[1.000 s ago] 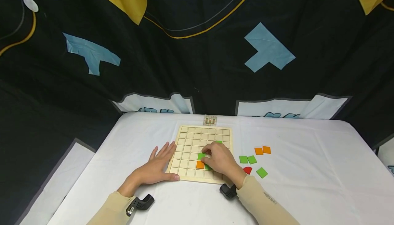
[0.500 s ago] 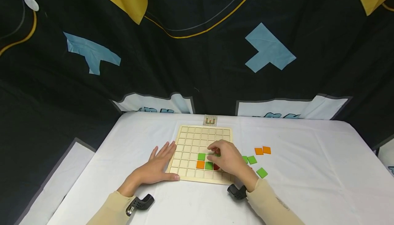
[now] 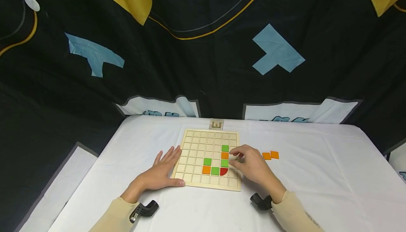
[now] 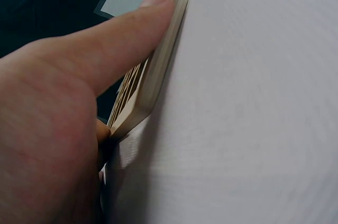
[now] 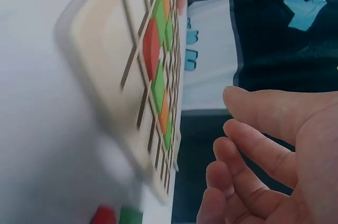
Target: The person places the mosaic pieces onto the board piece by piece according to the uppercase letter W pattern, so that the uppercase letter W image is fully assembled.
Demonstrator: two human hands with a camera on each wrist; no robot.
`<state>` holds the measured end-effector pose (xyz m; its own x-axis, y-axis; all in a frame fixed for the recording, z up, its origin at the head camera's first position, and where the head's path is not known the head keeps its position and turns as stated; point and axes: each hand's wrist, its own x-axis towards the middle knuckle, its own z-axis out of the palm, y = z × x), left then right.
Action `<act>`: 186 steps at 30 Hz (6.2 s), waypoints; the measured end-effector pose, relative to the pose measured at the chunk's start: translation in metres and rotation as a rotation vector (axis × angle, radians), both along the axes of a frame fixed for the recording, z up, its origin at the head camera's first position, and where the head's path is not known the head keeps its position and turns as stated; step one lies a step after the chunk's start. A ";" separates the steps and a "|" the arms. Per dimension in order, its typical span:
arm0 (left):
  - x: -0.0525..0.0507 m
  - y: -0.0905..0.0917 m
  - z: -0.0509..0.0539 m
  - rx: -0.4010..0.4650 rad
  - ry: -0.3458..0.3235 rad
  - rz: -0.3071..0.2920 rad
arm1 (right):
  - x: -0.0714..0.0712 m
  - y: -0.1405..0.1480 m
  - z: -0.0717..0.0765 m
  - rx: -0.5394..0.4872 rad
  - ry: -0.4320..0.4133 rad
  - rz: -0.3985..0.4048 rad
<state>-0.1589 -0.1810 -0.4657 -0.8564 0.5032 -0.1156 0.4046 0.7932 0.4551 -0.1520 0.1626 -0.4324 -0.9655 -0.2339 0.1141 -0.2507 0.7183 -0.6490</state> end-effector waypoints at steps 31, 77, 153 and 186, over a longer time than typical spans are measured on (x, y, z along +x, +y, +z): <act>-0.001 0.000 -0.001 -0.007 -0.003 -0.001 | 0.001 0.087 -0.013 0.006 0.007 -0.203; -0.001 -0.001 -0.001 -0.009 0.007 -0.009 | -0.017 0.130 -0.028 0.065 -0.173 -0.225; 0.001 0.000 0.001 0.001 0.014 -0.007 | -0.008 0.058 -0.004 -0.003 -0.045 -0.128; 0.000 0.000 0.000 0.005 0.008 -0.009 | -0.026 -0.006 -0.004 -0.061 0.018 0.017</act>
<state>-0.1592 -0.1811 -0.4658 -0.8528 0.5113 -0.1063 0.4150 0.7871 0.4563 -0.1777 0.1568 -0.4364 -0.9592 -0.2421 0.1462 -0.2746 0.6731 -0.6867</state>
